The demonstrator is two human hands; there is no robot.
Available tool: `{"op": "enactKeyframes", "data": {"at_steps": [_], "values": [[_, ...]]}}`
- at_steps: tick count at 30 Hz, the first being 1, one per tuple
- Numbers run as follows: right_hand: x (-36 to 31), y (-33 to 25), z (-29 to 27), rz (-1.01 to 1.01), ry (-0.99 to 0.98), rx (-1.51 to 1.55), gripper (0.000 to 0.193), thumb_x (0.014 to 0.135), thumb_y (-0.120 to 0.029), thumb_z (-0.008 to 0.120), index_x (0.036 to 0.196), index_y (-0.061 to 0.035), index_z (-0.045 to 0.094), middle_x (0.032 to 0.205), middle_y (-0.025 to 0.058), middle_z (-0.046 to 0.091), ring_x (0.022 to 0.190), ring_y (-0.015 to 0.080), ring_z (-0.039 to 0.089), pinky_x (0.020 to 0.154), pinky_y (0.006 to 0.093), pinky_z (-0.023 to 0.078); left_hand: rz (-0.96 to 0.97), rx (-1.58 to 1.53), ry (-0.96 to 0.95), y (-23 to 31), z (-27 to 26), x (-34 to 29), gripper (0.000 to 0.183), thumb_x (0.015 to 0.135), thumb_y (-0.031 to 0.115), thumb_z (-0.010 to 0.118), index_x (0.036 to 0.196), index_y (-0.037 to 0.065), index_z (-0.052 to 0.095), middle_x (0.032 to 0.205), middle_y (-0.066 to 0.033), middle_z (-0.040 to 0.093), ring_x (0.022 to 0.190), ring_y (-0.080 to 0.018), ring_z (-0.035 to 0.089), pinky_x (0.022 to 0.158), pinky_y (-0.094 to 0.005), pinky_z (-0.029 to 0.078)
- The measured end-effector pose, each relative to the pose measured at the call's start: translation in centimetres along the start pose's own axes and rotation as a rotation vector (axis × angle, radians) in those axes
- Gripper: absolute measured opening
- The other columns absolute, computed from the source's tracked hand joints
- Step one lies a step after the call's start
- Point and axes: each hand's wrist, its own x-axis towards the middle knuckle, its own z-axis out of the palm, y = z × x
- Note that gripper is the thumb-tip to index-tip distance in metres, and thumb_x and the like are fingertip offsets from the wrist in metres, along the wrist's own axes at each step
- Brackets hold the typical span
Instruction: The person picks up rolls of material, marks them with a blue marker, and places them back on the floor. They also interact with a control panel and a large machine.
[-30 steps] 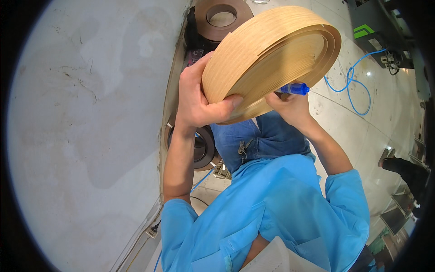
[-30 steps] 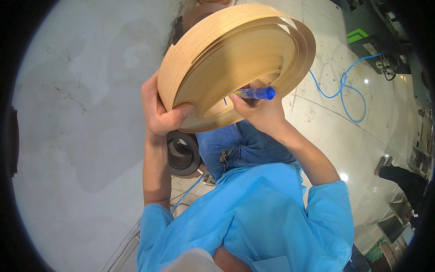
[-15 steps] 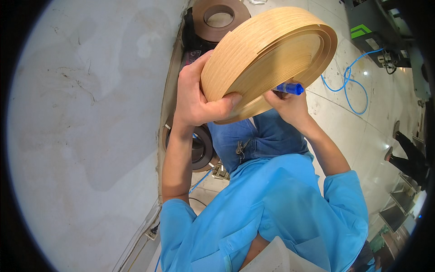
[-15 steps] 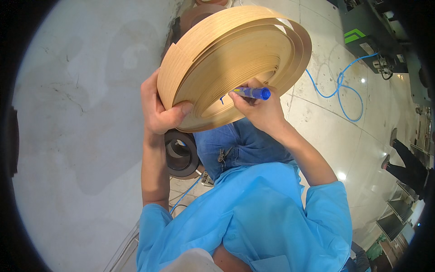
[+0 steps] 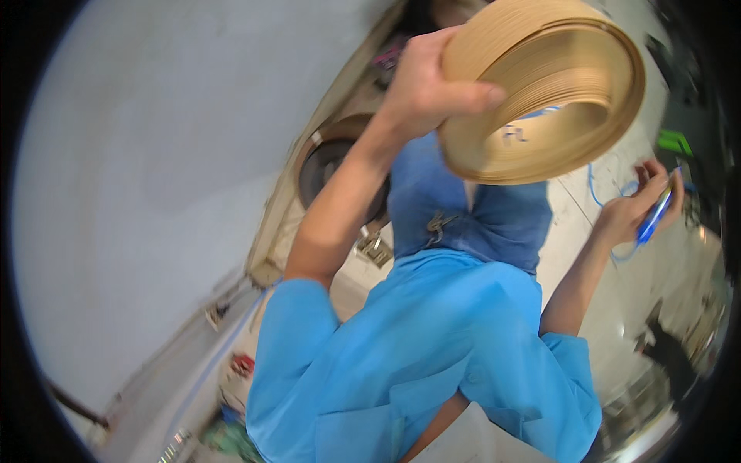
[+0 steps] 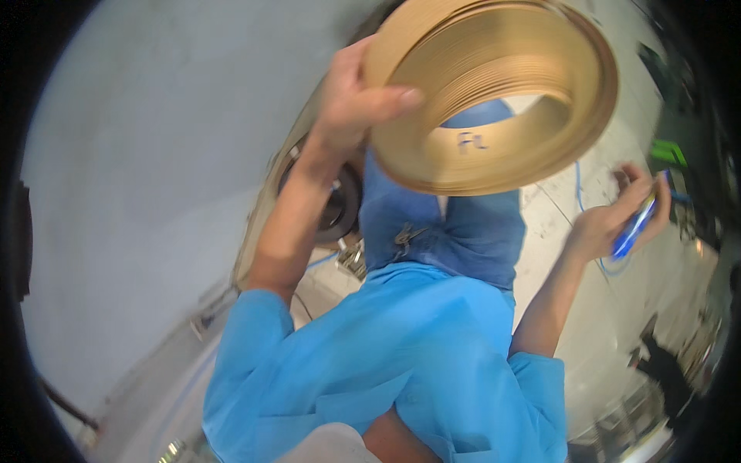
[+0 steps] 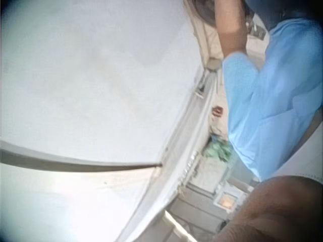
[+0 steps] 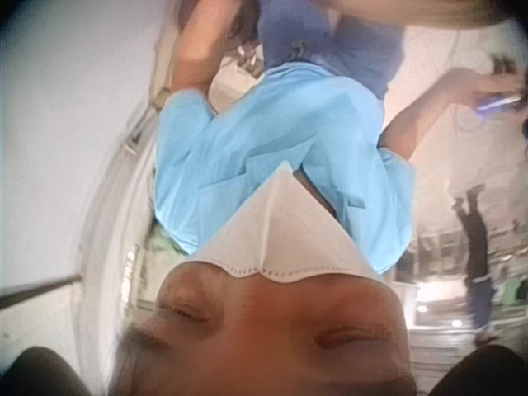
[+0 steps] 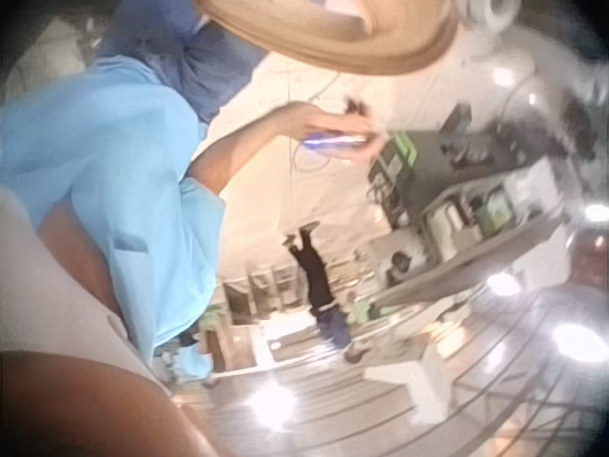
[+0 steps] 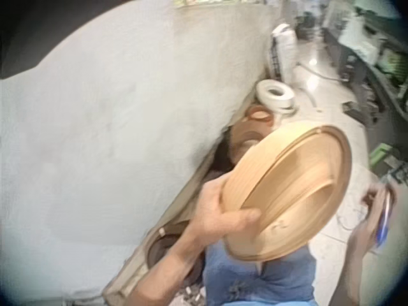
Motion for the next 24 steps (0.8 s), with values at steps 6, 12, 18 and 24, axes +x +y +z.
{"op": "enactKeyframes", "data": {"at_steps": [6, 12, 18, 24], "values": [[0.3, 2.0, 10.5, 0.519, -0.534, 0.707, 0.04, 0.107, -0.021, 0.054, 0.141, -0.0017, 0.05, 0.128, 0.0168, 0.064, 0.115, 0.0214, 0.065, 0.096, 0.0324, 0.053, -0.048, -0.488, 0.334, -3.5, -2.4, -5.9, 0.05, 0.079, 0.026, 0.073, 0.118, -0.004, 0.064, 0.096, -0.0079, 0.068, 0.081, -0.0158, 0.065, 0.074, -0.029, 0.054], [-6.1, -6.0, 18.7, -0.214, -0.954, 0.45, 0.047, 0.094, -0.025, 0.074, 0.136, -0.0121, 0.058, 0.118, 0.0087, 0.068, 0.109, 0.0237, 0.066, 0.095, 0.0349, 0.052, -0.045, -0.586, 0.889, -6.8, -6.5, -19.5, 0.057, 0.084, 0.043, 0.063, 0.119, -0.001, 0.06, 0.088, -0.0107, 0.062, 0.076, -0.0212, 0.059, 0.066, -0.0333, 0.051], [-21.0, -7.0, 24.8, 0.092, -1.419, 0.415, 0.055, 0.088, -0.024, 0.075, 0.137, -0.0133, 0.053, 0.114, 0.0191, 0.068, 0.105, 0.0385, 0.067, 0.092, 0.0433, 0.051, 0.002, -0.578, 1.161, -12.1, -10.8, -32.0, 0.048, 0.085, 0.045, 0.063, 0.111, 0.005, 0.061, 0.085, -0.0065, 0.06, 0.074, -0.0187, 0.057, 0.064, -0.0317, 0.047], [-26.1, -5.8, 24.9, 0.293, -1.575, 0.358, 0.05, 0.09, -0.018, 0.073, 0.136, -0.0134, 0.054, 0.12, 0.0195, 0.065, 0.102, 0.0351, 0.069, 0.095, 0.0402, 0.05, -0.126, -0.468, 1.274, -15.8, -12.6, -37.0, 0.043, 0.09, 0.046, 0.061, 0.106, 0.006, 0.063, 0.083, -0.0077, 0.065, 0.073, -0.0167, 0.061, 0.062, -0.0305, 0.05]]}}
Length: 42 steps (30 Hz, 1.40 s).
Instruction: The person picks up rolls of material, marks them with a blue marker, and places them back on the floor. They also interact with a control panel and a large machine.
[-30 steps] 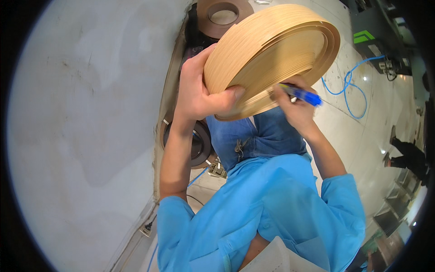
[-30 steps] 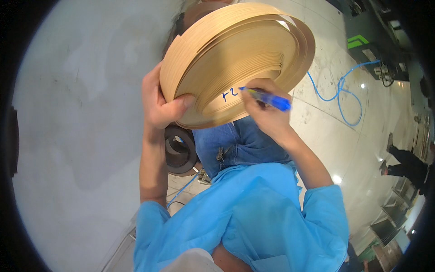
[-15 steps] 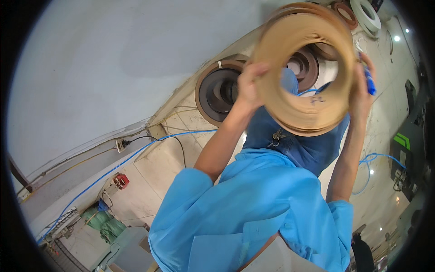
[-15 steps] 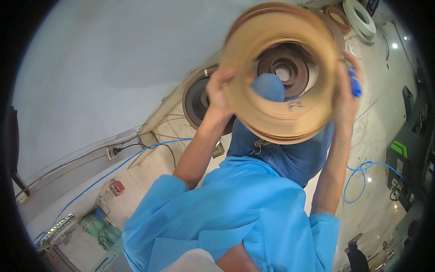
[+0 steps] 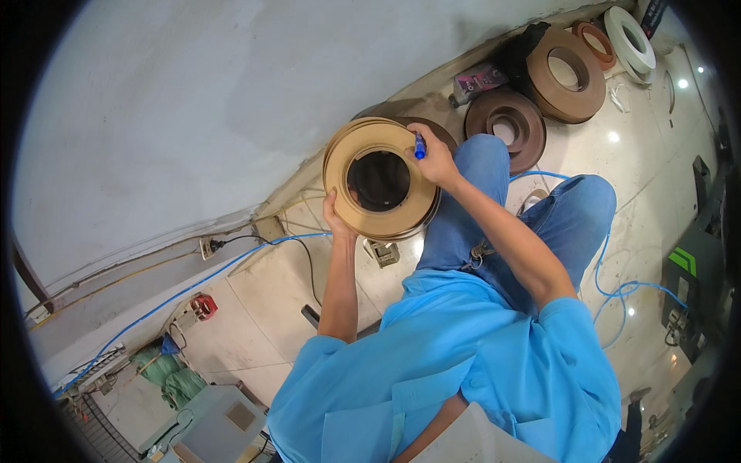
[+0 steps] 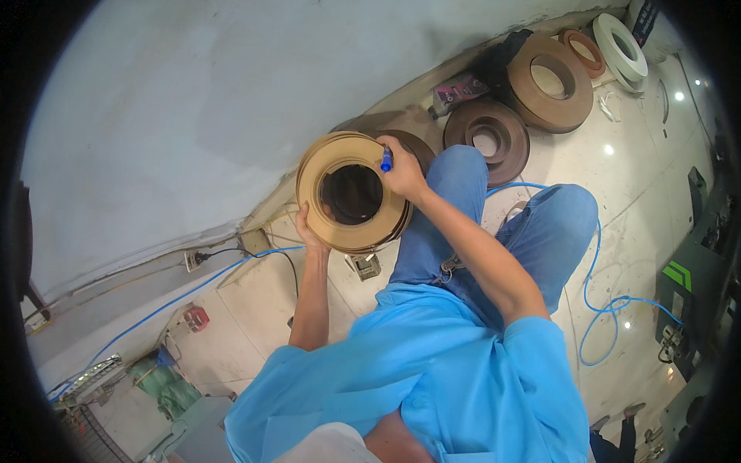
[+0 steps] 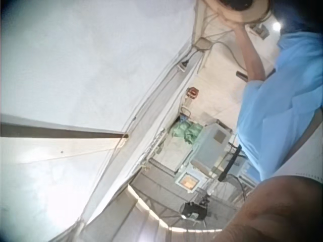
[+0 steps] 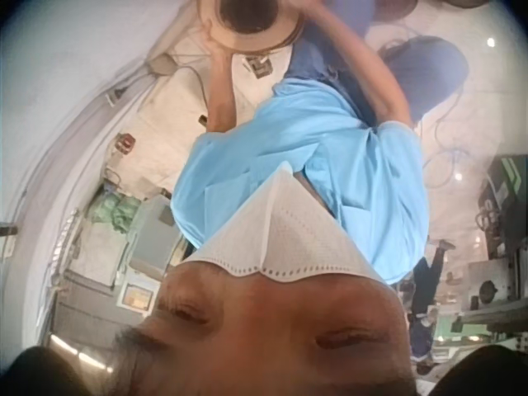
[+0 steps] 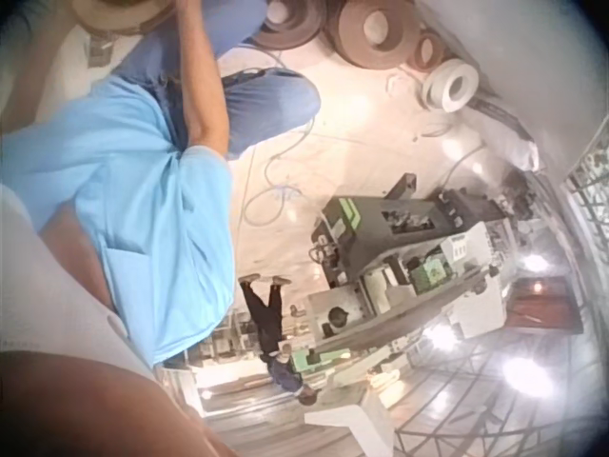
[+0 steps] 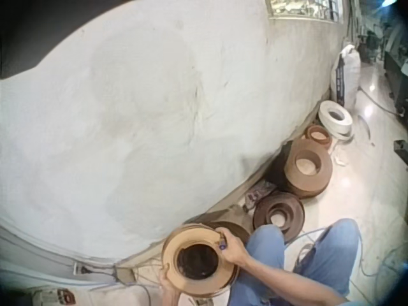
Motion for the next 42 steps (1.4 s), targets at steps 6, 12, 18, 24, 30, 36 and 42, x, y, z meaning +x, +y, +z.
{"op": "enactKeyframes", "data": {"at_steps": [6, 12, 18, 24, 30, 36, 42], "values": [[1.6, 4.3, 2.6, -0.27, 0.118, -0.067, 0.05, 0.092, -0.013, 0.069, 0.138, -0.0146, 0.05, 0.126, 0.0226, 0.064, 0.115, 0.0419, 0.063, 0.096, 0.047, 0.049, 0.359, 0.45, 0.075, -2.1, -2.8, 2.7, 0.056, 0.106, 0.049, 0.047, 0.131, 0.0, 0.057, 0.124, -0.0227, 0.063, 0.112, -0.0311, 0.065, 0.096, -0.0384, 0.053], [2.6, 6.7, 3.2, -0.034, -0.013, -0.344, 0.054, 0.088, -0.011, 0.064, 0.141, -0.0108, 0.052, 0.126, 0.0213, 0.064, 0.118, 0.0417, 0.061, 0.101, 0.0511, 0.05, 0.116, 1.236, 0.32, -5.7, -7.4, 4.8, 0.07, 0.11, 0.055, 0.032, 0.149, -0.002, 0.043, 0.148, -0.0203, 0.051, 0.133, -0.031, 0.052, 0.112, -0.0418, 0.041], [3.5, -5.1, -7.6, -0.368, -0.009, -0.554, 0.043, 0.088, -0.032, 0.066, 0.124, -0.0115, 0.055, 0.097, 0.0209, 0.068, 0.092, 0.0423, 0.068, 0.079, 0.0525, 0.054, 0.21, 0.831, 0.28, -4.5, -5.5, 3.3, 0.062, 0.108, 0.05, 0.049, 0.133, -0.005, 0.056, 0.135, -0.0168, 0.06, 0.122, -0.0266, 0.058, 0.108, -0.0387, 0.044], [3.0, -8.4, -30.2, -0.43, 0.364, -0.697, 0.044, 0.091, -0.054, 0.065, 0.107, -0.013, 0.063, 0.082, 0.0167, 0.067, 0.086, 0.0368, 0.069, 0.078, 0.0484, 0.054, 0.066, 0.985, 0.32, -2.6, -5.6, 3.9, 0.072, 0.107, 0.055, 0.045, 0.145, -0.006, 0.051, 0.14, -0.0203, 0.06, 0.128, -0.0316, 0.057, 0.113, -0.039, 0.04], [6.2, 9.0, -49.6, -0.231, 0.767, -0.924, 0.038, 0.095, -0.036, 0.067, 0.112, -0.0018, 0.071, 0.113, 0.0234, 0.068, 0.104, 0.0386, 0.067, 0.094, 0.0444, 0.053, 0.139, 1.462, 0.54, -2.4, -6.8, 3.4, 0.075, 0.107, 0.055, 0.037, 0.145, -0.008, 0.05, 0.143, -0.0267, 0.057, 0.131, -0.0405, 0.054, 0.113, -0.0432, 0.039], [14.4, 24.1, -64.0, -0.002, 0.785, -0.707, 0.034, 0.089, -0.016, 0.063, 0.12, -0.0012, 0.067, 0.117, 0.0257, 0.066, 0.111, 0.0433, 0.064, 0.095, 0.0503, 0.051, 0.159, 1.53, 0.956, -2.4, -0.5, -3.2, 0.07, 0.107, 0.052, 0.041, 0.137, -0.01, 0.055, 0.139, -0.0327, 0.056, 0.122, -0.0467, 0.058, 0.103, -0.05, 0.044], [24.3, 27.3, -74.8, 0.087, 0.815, -1.029, 0.075, 0.077, -0.034, 0.084, 0.139, -0.0073, 0.051, 0.139, 0.0234, 0.053, 0.121, 0.0408, 0.06, 0.094, 0.052, 0.053, 0.248, 1.51, 1.129, -8.2, 8.7, -7.3, 0.062, 0.107, 0.046, 0.047, 0.131, -0.01, 0.058, 0.127, -0.0292, 0.062, 0.117, -0.0426, 0.061, 0.098, -0.0488, 0.047]]}}
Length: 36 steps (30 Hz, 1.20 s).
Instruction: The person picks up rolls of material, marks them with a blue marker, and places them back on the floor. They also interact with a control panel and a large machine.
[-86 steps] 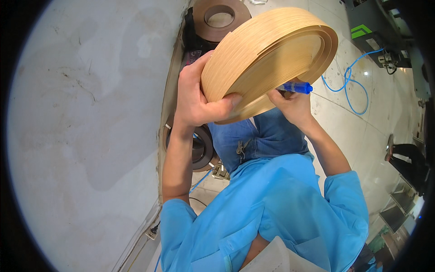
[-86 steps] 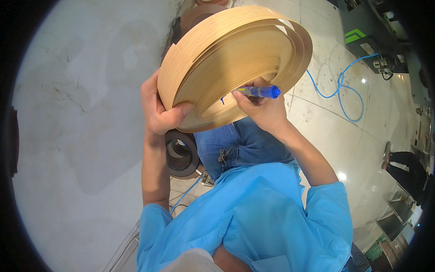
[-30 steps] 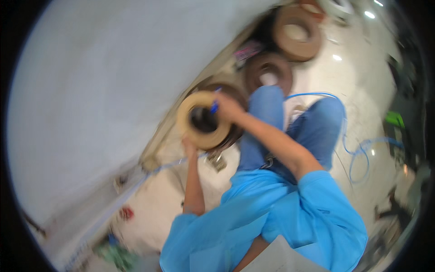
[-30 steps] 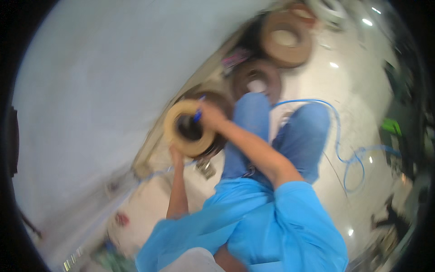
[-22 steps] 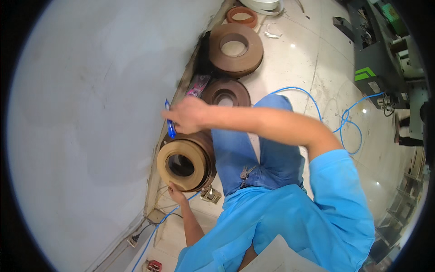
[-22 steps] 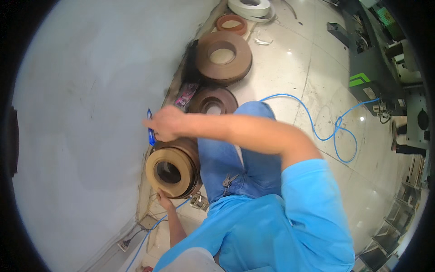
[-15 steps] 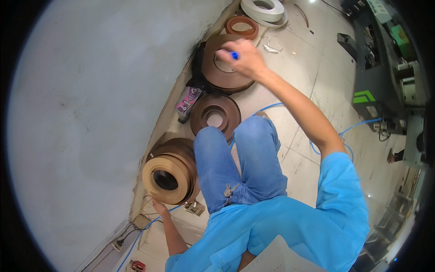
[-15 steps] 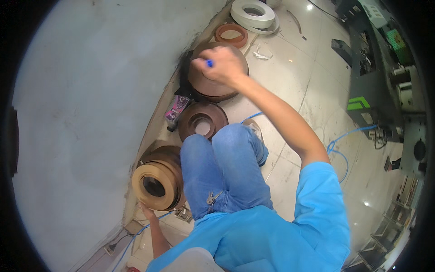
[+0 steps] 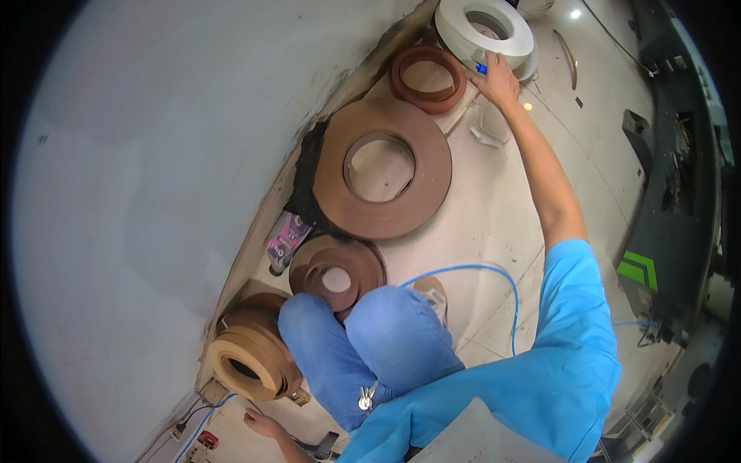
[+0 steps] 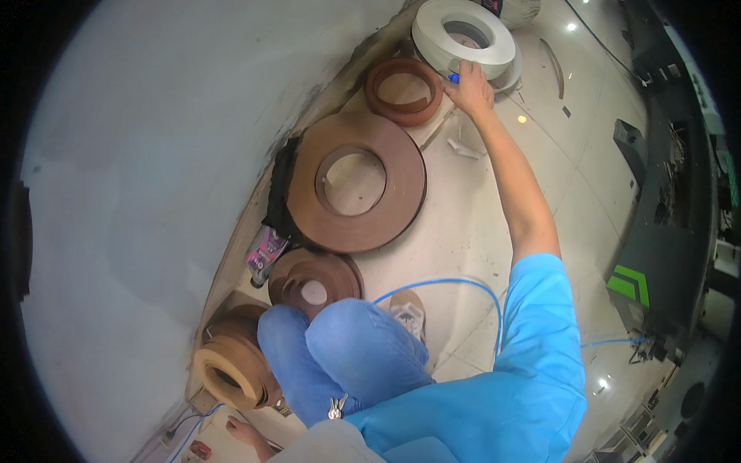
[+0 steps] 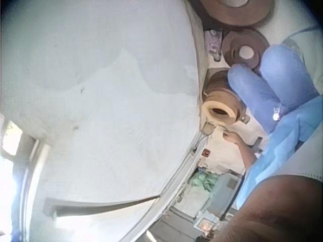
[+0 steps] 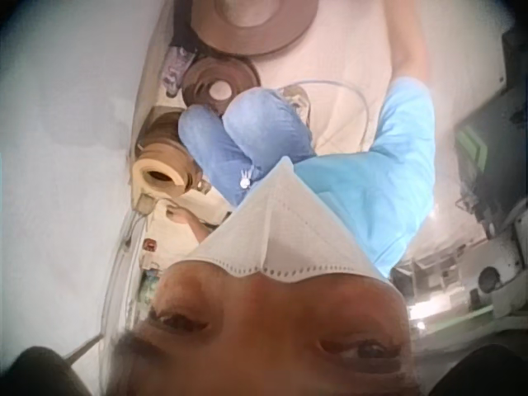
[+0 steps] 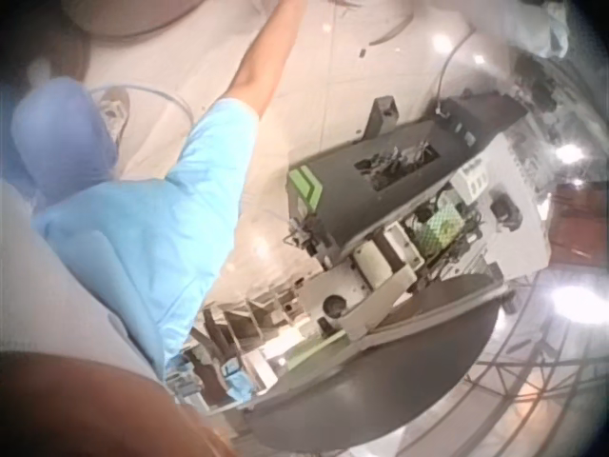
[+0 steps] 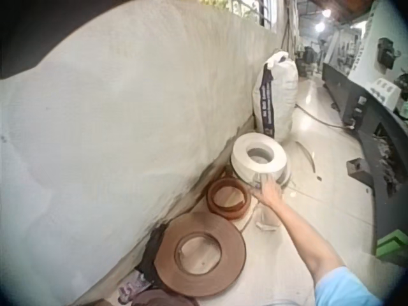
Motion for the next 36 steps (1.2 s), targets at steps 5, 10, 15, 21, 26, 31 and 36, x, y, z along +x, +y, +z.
{"op": "enactKeyframes", "data": {"at_steps": [5, 10, 15, 21, 26, 31, 36], "values": [[8.3, 2.3, 3.1, -0.262, -0.007, -0.374, 0.113, 0.061, -0.046, 0.094, 0.148, -0.001, 0.038, 0.15, 0.0222, 0.045, 0.127, 0.0386, 0.057, 0.098, 0.0481, 0.053, 0.091, 0.041, -0.072, 4.2, 0.7, -7.2, 0.055, 0.108, 0.041, 0.048, 0.129, -0.009, 0.057, 0.123, -0.0253, 0.061, 0.114, -0.0376, 0.059, 0.099, -0.046, 0.045], [12.1, 3.2, 4.9, -0.186, -0.28, -0.356, 0.102, 0.057, -0.044, 0.096, 0.134, 0.0042, 0.048, 0.13, 0.0237, 0.064, 0.128, 0.0399, 0.055, 0.1, 0.0469, 0.052, 0.136, -0.049, -0.149, 4.6, 0.1, -8.9, 0.05, 0.108, 0.037, 0.049, 0.124, -0.009, 0.059, 0.119, -0.024, 0.062, 0.109, -0.0348, 0.057, 0.099, -0.0439, 0.044], [12.0, 3.8, 4.4, -0.24, -0.284, -0.308, 0.083, 0.063, -0.04, 0.092, 0.125, 0.0033, 0.056, 0.119, 0.0226, 0.07, 0.123, 0.043, 0.057, 0.101, 0.0461, 0.052, 0.17, -0.126, -0.127, 4.5, 1.4, -7.1, 0.044, 0.108, 0.033, 0.051, 0.119, -0.008, 0.061, 0.109, -0.0209, 0.064, 0.101, -0.032, 0.059, 0.093, -0.0407, 0.046], [5.0, 4.2, 2.9, -0.25, -0.209, -0.304, 0.06, 0.067, -0.026, 0.083, 0.116, 0.0004, 0.063, 0.116, 0.0193, 0.069, 0.119, 0.0359, 0.059, 0.101, 0.0471, 0.049, 0.359, -0.245, -0.183, 10.8, 4.2, -5.5, 0.038, 0.109, 0.03, 0.052, 0.117, -0.006, 0.062, 0.106, -0.0167, 0.065, 0.095, -0.028, 0.06, 0.087, -0.0394, 0.048], [-1.0, 9.3, 0.4, -0.247, -0.273, -0.177, 0.053, 0.063, -0.014, 0.078, 0.112, -0.0026, 0.062, 0.11, 0.0179, 0.068, 0.113, 0.0366, 0.06, 0.096, 0.0494, 0.05, 0.531, -0.415, -0.148, 21.8, 4.1, -5.6, 0.036, 0.109, 0.027, 0.053, 0.12, -0.007, 0.062, 0.109, -0.0164, 0.066, 0.1, -0.0257, 0.062, 0.093, -0.0337, 0.049], [-1.3, 15.2, -3.1, -0.288, -0.329, -0.046, 0.071, 0.058, -0.012, 0.08, 0.125, -0.0019, 0.06, 0.108, 0.0187, 0.067, 0.114, 0.0381, 0.059, 0.098, 0.0439, 0.05, 0.801, -0.479, -0.349, 31.3, 7.5, -8.4, 0.03, 0.107, 0.02, 0.057, 0.12, -0.005, 0.064, 0.11, -0.0137, 0.067, 0.102, -0.023, 0.062, 0.094, -0.0321, 0.048], [3.7, 15.9, -8.5, -0.129, -0.55, 0.325, 0.078, 0.053, -0.014, 0.084, 0.128, -0.0004, 0.066, 0.108, 0.0148, 0.071, 0.105, 0.0292, 0.065, 0.096, 0.0371, 0.05, 0.832, -0.52, -0.564, 34.4, 10.0, -12.7, 0.023, 0.105, 0.016, 0.059, 0.118, -0.002, 0.065, 0.101, -0.0064, 0.062, 0.083, -0.0146, 0.057, 0.076, -0.027, 0.048]]}}
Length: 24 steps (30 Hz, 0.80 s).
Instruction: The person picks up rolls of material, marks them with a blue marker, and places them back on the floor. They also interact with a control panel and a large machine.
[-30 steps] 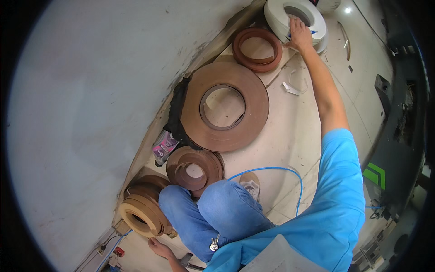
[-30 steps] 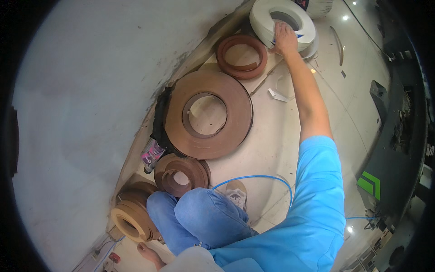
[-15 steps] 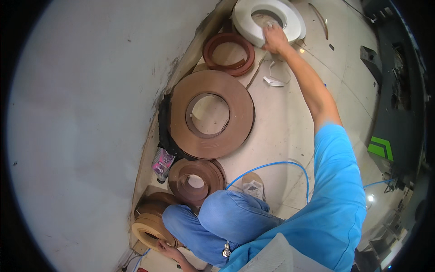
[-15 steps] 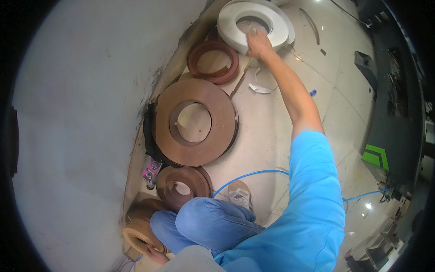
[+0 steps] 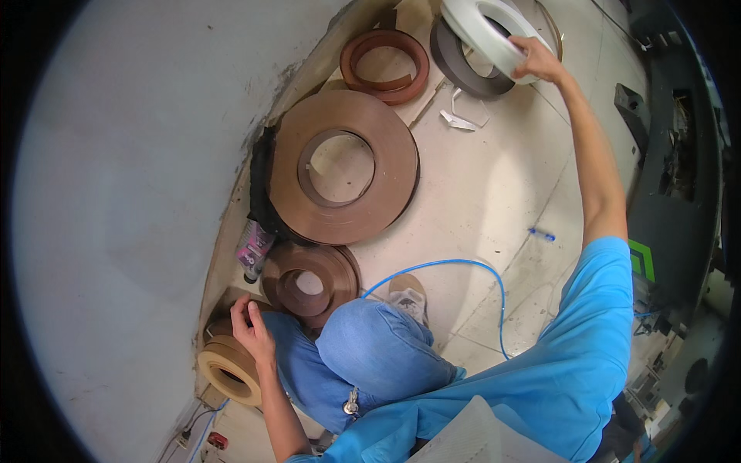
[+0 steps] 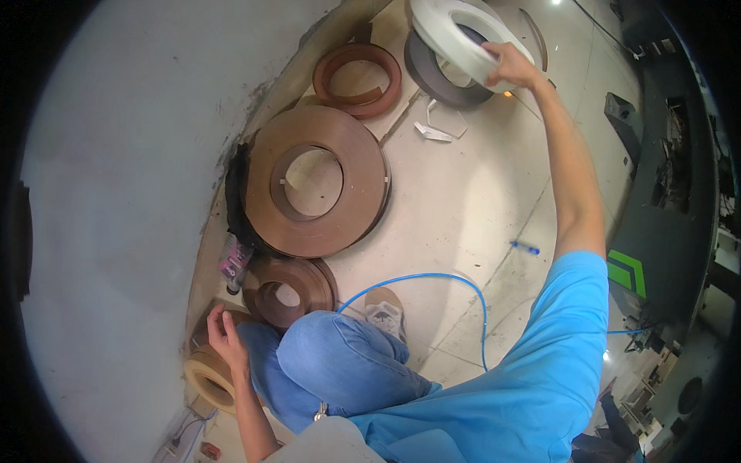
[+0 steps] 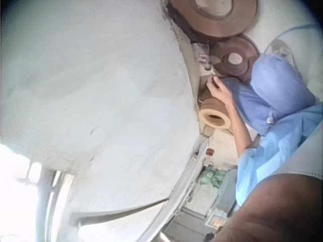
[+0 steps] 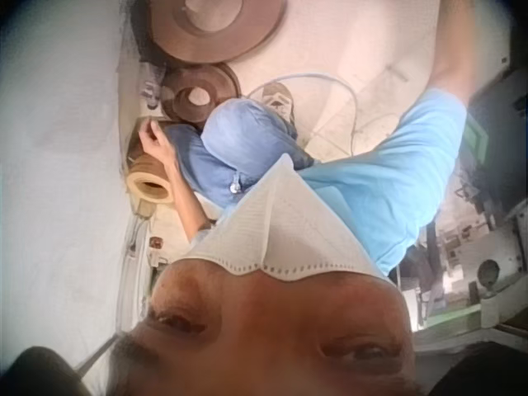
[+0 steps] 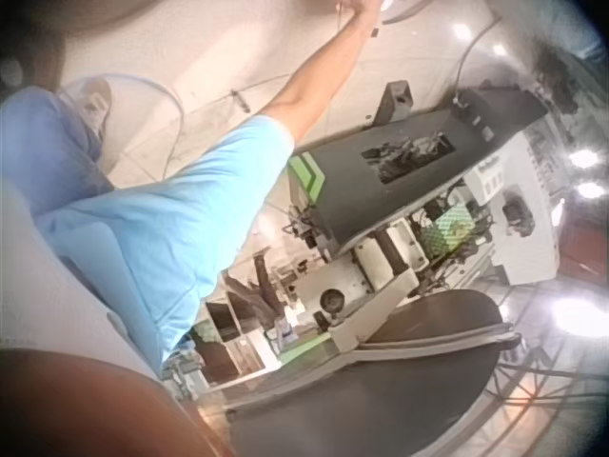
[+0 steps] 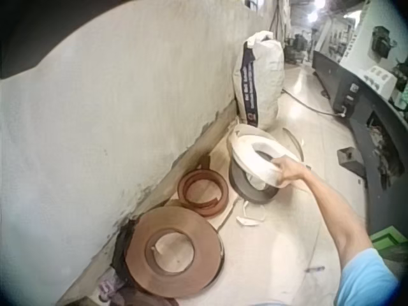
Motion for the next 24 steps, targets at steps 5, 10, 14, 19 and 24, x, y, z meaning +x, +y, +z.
{"op": "enactKeyframes", "data": {"at_steps": [5, 10, 14, 19, 24], "values": [[0.1, -1.0, -2.9, 0.089, 0.068, 0.252, 0.066, 0.068, -0.026, 0.082, 0.127, -0.0019, 0.068, 0.11, 0.0123, 0.073, 0.099, 0.0229, 0.068, 0.092, 0.0367, 0.052, -0.023, 0.011, -0.098, 0.5, 1.2, -0.9, 0.021, 0.105, 0.014, 0.059, 0.117, -0.001, 0.065, 0.099, -0.0073, 0.063, 0.08, -0.0138, 0.056, 0.073, -0.0271, 0.048], [-5.1, 1.8, 0.7, 0.361, 0.247, 0.396, 0.065, 0.068, -0.025, 0.085, 0.124, 0.0029, 0.067, 0.11, 0.0137, 0.073, 0.098, 0.0241, 0.07, 0.09, 0.0374, 0.053, -0.128, 0.011, -0.022, -0.9, -0.8, -1.8, 0.021, 0.105, 0.016, 0.059, 0.116, 0.0, 0.067, 0.101, -0.0072, 0.065, 0.083, -0.0144, 0.057, 0.073, -0.0275, 0.048], [-12.0, 3.6, 2.7, 0.518, 0.369, 0.579, 0.059, 0.071, -0.022, 0.086, 0.12, 0.0056, 0.067, 0.108, 0.0152, 0.073, 0.095, 0.024, 0.07, 0.089, 0.0357, 0.053, -0.116, 0.04, 0.041, -1.1, -1.4, -1.5, 0.024, 0.106, 0.019, 0.059, 0.116, -0.001, 0.067, 0.103, -0.0061, 0.066, 0.085, -0.0133, 0.057, 0.074, -0.0267, 0.047], [-19.2, 1.2, 5.3, 0.559, 0.382, 0.551, 0.06, 0.07, -0.023, 0.088, 0.118, 0.0066, 0.067, 0.106, 0.0155, 0.073, 0.092, 0.0244, 0.071, 0.086, 0.036, 0.055, -0.123, 0.0, -0.094, 1.6, -1.2, 1.0, 0.024, 0.105, 0.019, 0.06, 0.116, -0.001, 0.067, 0.101, -0.0051, 0.066, 0.08, -0.0108, 0.056, 0.072, -0.0254, 0.046], [-24.9, -3.2, 11.2, 0.622, 0.323, 0.465, 0.064, 0.067, -0.021, 0.09, 0.12, 0.0067, 0.067, 0.108, 0.0157, 0.075, 0.094, 0.0247, 0.072, 0.088, 0.0358, 0.056, -0.058, -0.002, -0.32, 5.0, -0.1, 3.8, 0.02, 0.102, 0.014, 0.063, 0.115, 0.001, 0.069, 0.099, -0.0074, 0.067, 0.079, -0.0144, 0.059, 0.071, -0.0273, 0.048]]}}
